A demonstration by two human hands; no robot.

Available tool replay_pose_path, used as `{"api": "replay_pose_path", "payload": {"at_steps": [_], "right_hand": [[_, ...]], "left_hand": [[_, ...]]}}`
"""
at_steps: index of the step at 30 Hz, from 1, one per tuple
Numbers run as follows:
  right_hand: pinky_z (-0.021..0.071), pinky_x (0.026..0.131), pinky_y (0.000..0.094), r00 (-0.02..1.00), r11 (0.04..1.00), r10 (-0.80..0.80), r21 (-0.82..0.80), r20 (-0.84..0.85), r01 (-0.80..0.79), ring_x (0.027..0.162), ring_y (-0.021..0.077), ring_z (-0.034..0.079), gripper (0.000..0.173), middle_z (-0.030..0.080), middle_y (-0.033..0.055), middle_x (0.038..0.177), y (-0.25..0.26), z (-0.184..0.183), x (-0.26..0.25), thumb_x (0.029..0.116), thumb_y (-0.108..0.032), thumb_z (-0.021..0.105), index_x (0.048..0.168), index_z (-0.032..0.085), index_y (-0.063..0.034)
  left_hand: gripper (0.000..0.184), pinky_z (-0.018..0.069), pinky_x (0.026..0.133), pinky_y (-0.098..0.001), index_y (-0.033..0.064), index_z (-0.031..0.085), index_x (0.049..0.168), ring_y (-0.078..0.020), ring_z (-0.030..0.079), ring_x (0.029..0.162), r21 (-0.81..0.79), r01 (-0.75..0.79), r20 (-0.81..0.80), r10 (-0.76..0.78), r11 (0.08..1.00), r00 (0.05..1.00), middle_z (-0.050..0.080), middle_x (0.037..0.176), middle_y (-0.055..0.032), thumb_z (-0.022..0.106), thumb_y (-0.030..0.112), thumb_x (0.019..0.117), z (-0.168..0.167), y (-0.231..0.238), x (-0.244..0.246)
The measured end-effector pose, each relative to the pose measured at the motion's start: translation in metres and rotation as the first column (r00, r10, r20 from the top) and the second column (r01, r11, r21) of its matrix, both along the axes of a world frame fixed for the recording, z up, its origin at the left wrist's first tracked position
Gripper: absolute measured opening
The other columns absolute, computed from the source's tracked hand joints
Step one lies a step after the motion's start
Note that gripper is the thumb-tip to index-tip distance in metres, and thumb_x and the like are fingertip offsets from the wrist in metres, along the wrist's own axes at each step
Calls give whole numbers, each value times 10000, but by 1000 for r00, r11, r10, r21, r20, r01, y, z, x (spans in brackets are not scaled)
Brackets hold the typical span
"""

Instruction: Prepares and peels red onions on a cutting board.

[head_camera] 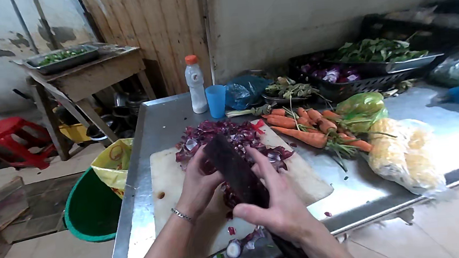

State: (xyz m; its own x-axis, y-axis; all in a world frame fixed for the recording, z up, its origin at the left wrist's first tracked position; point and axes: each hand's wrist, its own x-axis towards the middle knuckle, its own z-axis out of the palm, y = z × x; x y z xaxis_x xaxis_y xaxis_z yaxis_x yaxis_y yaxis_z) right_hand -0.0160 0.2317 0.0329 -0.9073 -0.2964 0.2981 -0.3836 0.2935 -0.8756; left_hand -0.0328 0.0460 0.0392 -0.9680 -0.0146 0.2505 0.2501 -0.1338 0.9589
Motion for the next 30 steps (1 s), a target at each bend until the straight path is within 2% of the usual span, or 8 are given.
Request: {"api": "replay_pose_path", "payload": {"at_steps": [3,6,9,15,21,23,26,30], "right_hand": [[583,868,452,997,988,-6,151,-74,18,1066,136,667,1156,669,51,1265,-7,2,5,702,-801,670,1616,298,-198],[585,848,457,992,976,-18,213,-127,45,1076,152,666,1132,641,71,1315,-9,1,4,723,-797,643,1609,320,-172],[586,812,455,984,971,-31,229,-174,71,1039,164,672,1096,643,84,1298,-8,-1,4,740,-799,627,1595,364,-167],[589,824,447,983,977,-4,211,-184,44,1053,146,671,1093,644,73,1308,-8,-1,3,754,-812,605,1599,347,-169],[587,871,389,995,999,16,43,-100,-12,1076,96,655,993,657,20,1272,-5,-3,-3,769,-772,638,1547,446,-185],[588,769,289,998,988,57,-143,30,-52,921,31,660,1002,692,-41,1152,0,-3,-6,740,-802,661,1519,485,-197],[432,460,176,971,887,164,-456,173,-69,514,-4,461,981,582,-70,786,5,-7,-10,731,-738,741,1498,472,-190],[446,490,170,970,874,187,-477,152,-94,555,-9,488,1033,592,-71,818,5,-9,-6,733,-728,745,1533,405,-171]], "left_hand": [[313,573,751,-229,194,585,1152,-20,661,845,60,-51,73,47,997,996,685,929,83,610,42,880,-2,1,5],[277,567,761,-216,168,564,1158,-10,654,842,70,-66,108,58,995,992,674,926,81,574,42,911,-3,0,5],[386,576,829,-254,129,576,1291,-59,670,949,56,-15,63,12,998,998,696,1063,22,609,98,908,-9,-3,-1],[413,582,829,-267,132,577,1296,-73,675,963,66,-10,54,6,998,999,699,1084,14,645,135,888,-9,-3,-1],[312,604,758,-264,164,671,1114,-64,699,851,58,50,-26,-49,997,998,734,957,33,700,76,817,-6,-3,-1],[344,596,748,-280,138,668,1192,-86,685,837,18,94,-44,-94,995,995,716,990,1,677,167,849,-7,-4,-4],[492,598,726,-297,134,589,1369,-129,683,857,17,119,8,-119,993,993,685,1128,-60,639,199,885,-5,-3,-5],[567,599,767,-298,148,553,1432,-130,677,889,-16,140,-30,-140,990,990,659,1192,-63,666,91,878,-5,-4,-6]]}}
